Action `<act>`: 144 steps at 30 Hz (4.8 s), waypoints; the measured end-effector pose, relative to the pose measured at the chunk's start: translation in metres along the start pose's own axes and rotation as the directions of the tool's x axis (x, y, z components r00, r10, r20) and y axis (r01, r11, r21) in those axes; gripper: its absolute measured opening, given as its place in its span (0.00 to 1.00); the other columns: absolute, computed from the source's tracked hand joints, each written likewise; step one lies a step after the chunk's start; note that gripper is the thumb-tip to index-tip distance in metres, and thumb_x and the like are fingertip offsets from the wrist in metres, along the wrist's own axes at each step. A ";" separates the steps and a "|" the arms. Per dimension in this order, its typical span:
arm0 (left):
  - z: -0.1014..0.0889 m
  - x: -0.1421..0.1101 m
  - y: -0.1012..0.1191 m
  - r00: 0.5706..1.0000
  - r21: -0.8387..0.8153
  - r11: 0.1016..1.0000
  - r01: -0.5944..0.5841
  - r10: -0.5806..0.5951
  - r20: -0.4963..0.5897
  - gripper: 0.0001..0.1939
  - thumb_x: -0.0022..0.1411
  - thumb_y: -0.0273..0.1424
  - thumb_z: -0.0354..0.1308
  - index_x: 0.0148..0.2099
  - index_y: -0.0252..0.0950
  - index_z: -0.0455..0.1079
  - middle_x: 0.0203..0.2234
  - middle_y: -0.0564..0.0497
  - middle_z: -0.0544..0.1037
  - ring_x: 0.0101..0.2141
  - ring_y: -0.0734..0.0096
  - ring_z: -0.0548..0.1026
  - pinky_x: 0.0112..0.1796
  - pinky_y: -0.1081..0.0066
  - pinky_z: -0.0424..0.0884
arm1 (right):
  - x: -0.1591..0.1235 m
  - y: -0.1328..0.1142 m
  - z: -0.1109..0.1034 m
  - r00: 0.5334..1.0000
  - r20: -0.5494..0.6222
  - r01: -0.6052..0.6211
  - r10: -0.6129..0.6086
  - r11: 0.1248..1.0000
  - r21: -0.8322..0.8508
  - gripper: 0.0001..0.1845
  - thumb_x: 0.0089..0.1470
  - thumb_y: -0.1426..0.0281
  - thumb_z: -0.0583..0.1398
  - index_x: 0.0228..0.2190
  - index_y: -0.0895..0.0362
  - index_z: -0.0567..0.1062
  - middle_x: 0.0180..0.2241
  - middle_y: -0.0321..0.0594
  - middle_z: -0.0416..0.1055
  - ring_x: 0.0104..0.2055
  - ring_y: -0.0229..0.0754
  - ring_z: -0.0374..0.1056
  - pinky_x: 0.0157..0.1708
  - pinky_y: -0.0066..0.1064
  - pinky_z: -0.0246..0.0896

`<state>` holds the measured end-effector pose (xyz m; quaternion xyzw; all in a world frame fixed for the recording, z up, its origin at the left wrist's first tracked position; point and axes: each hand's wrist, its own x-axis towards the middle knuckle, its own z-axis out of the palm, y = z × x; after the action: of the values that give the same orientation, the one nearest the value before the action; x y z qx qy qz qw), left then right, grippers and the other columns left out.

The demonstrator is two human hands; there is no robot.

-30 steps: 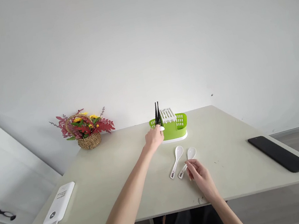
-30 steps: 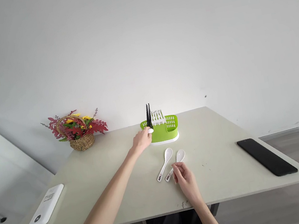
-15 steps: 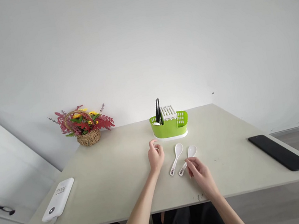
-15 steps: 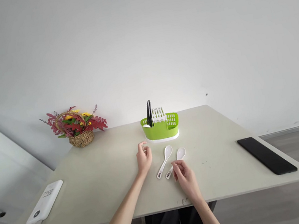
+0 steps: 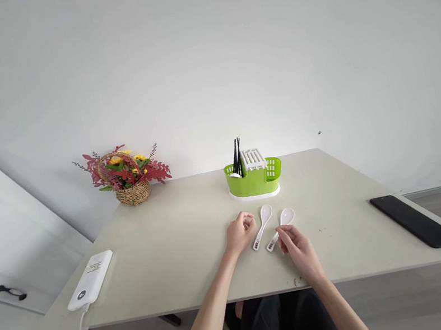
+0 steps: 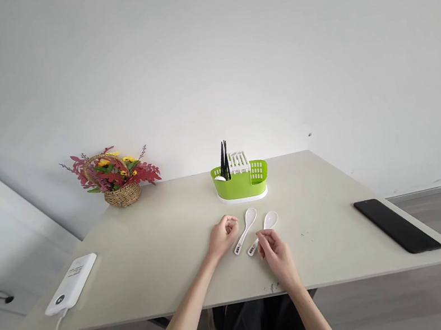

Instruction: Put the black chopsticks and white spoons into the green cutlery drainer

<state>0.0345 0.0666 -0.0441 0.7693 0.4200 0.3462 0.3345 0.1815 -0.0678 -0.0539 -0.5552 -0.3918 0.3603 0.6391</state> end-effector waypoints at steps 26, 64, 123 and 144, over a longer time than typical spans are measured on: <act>0.001 -0.006 0.006 0.994 0.173 0.984 -0.034 0.015 0.110 0.17 0.59 0.37 0.63 0.51 0.41 0.75 0.26 0.59 0.81 0.27 0.68 0.78 0.34 0.70 0.67 | -0.001 0.000 -0.001 1.000 0.023 -0.016 0.016 1.000 0.005 0.27 0.61 0.42 0.62 0.39 0.53 0.75 0.24 0.32 0.66 0.27 0.41 0.62 0.30 0.32 0.57; 0.006 -0.033 0.073 0.972 -0.348 0.938 -0.005 0.086 0.218 0.17 0.61 0.45 0.70 0.42 0.36 0.77 0.39 0.44 0.86 0.42 0.60 0.84 0.43 0.67 0.78 | -0.008 -0.015 -0.003 0.999 -0.024 -0.040 0.044 0.991 0.126 0.32 0.62 0.39 0.58 0.47 0.53 0.80 0.23 0.34 0.66 0.27 0.44 0.62 0.29 0.35 0.60; -0.105 0.086 0.124 0.672 0.007 0.809 -0.588 0.493 -0.553 0.18 0.70 0.43 0.64 0.54 0.39 0.67 0.49 0.43 0.81 0.51 0.63 0.81 0.56 0.62 0.77 | -0.012 -0.014 -0.001 0.897 0.441 0.051 -0.032 0.998 -0.033 0.24 0.66 0.47 0.60 0.40 0.56 0.78 0.23 0.31 0.61 0.28 0.38 0.57 0.30 0.31 0.53; -0.070 0.120 0.036 0.886 0.053 0.945 -0.323 0.321 -0.334 0.16 0.71 0.44 0.60 0.52 0.38 0.70 0.49 0.42 0.81 0.44 0.64 0.79 0.49 0.64 0.74 | -0.012 -0.018 0.001 0.900 0.435 0.058 -0.016 0.995 -0.083 0.23 0.66 0.49 0.60 0.39 0.57 0.77 0.23 0.31 0.60 0.28 0.37 0.55 0.29 0.31 0.52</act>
<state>0.0419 0.1726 0.0525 0.7566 0.3370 0.5246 0.1970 0.1758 -0.0801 -0.0372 -0.4830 -0.5510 0.4436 0.5160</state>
